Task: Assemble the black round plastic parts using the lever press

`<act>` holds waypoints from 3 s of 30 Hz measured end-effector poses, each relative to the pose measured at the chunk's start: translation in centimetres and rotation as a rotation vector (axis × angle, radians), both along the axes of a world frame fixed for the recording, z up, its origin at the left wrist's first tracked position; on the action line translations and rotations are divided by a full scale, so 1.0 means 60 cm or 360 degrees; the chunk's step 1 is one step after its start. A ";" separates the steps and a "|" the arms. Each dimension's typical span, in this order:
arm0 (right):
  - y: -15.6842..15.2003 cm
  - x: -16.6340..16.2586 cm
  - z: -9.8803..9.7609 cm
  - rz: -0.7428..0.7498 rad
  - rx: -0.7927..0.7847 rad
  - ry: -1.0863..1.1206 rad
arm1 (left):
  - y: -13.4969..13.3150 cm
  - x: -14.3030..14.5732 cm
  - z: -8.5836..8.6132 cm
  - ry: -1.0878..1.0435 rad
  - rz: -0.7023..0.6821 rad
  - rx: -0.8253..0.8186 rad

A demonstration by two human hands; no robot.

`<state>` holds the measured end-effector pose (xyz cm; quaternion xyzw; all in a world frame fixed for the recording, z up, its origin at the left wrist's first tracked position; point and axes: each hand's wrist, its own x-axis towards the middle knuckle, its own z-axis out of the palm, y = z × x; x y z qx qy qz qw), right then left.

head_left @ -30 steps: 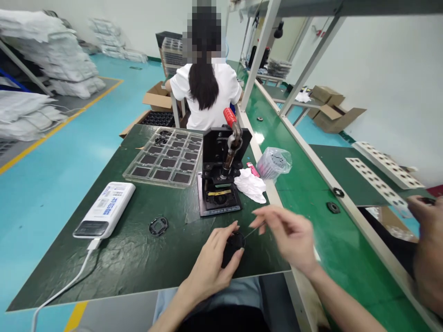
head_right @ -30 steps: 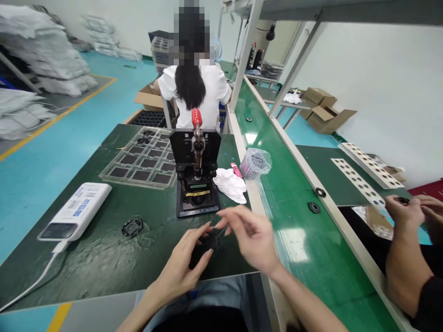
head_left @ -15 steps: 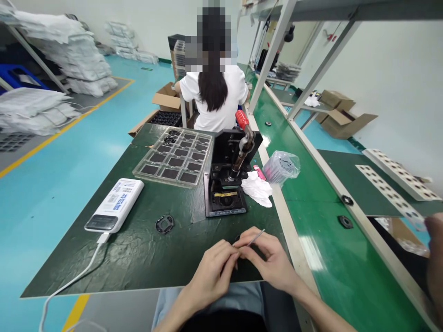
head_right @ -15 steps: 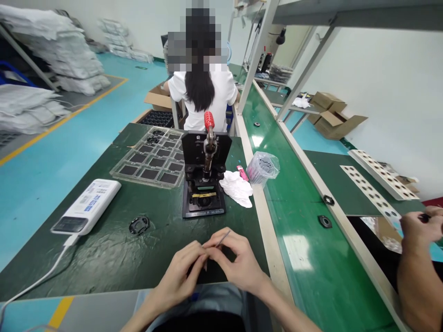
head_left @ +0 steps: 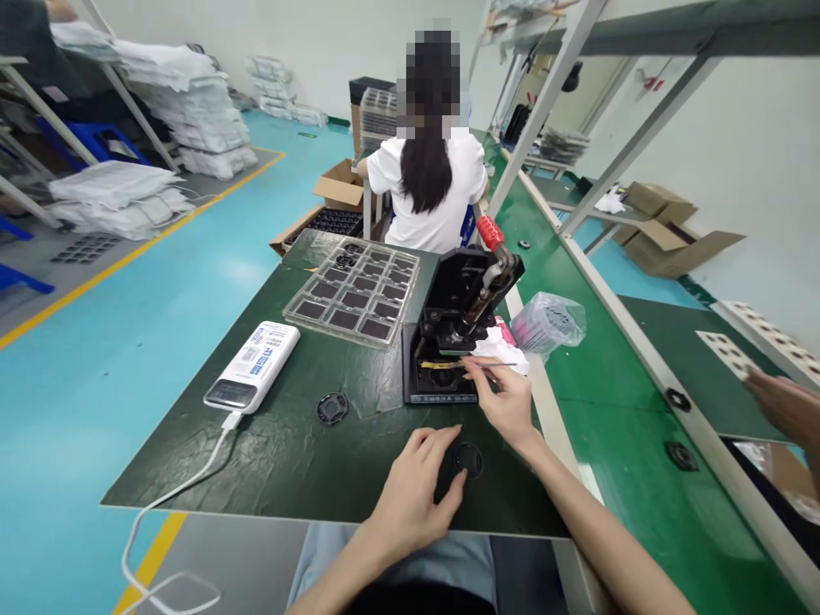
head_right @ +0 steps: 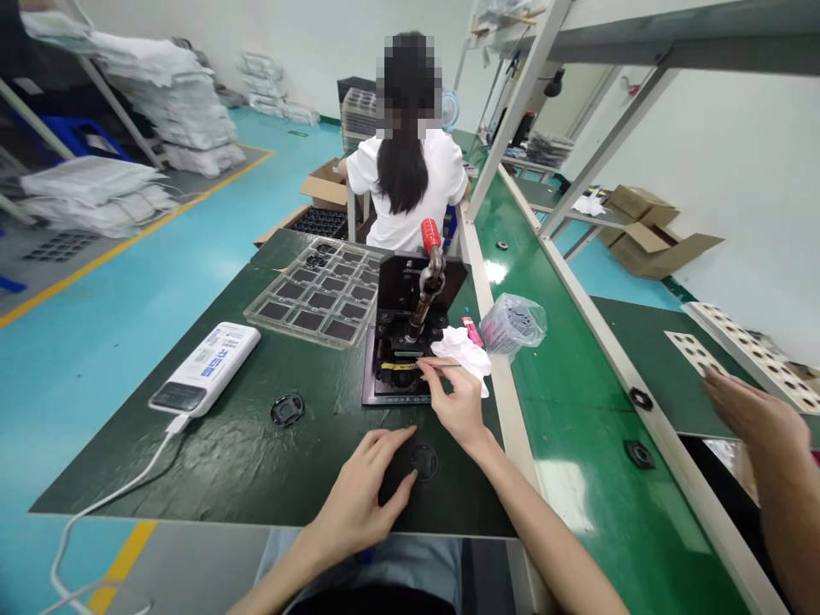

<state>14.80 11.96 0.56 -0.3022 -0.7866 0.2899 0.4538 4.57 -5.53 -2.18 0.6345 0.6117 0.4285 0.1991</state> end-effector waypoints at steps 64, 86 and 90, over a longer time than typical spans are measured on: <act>-0.117 0.083 -0.041 0.0147 0.0373 -0.0364 | 0.014 0.014 -0.014 0.0223 -0.0013 -0.0111; -0.142 0.183 0.095 0.0277 -0.0604 -0.0216 | 0.012 0.011 -0.015 0.0221 -0.0015 -0.0090; -0.142 0.168 0.087 0.0130 -0.0273 -0.0186 | 0.012 0.011 -0.015 0.0219 -0.0021 -0.0101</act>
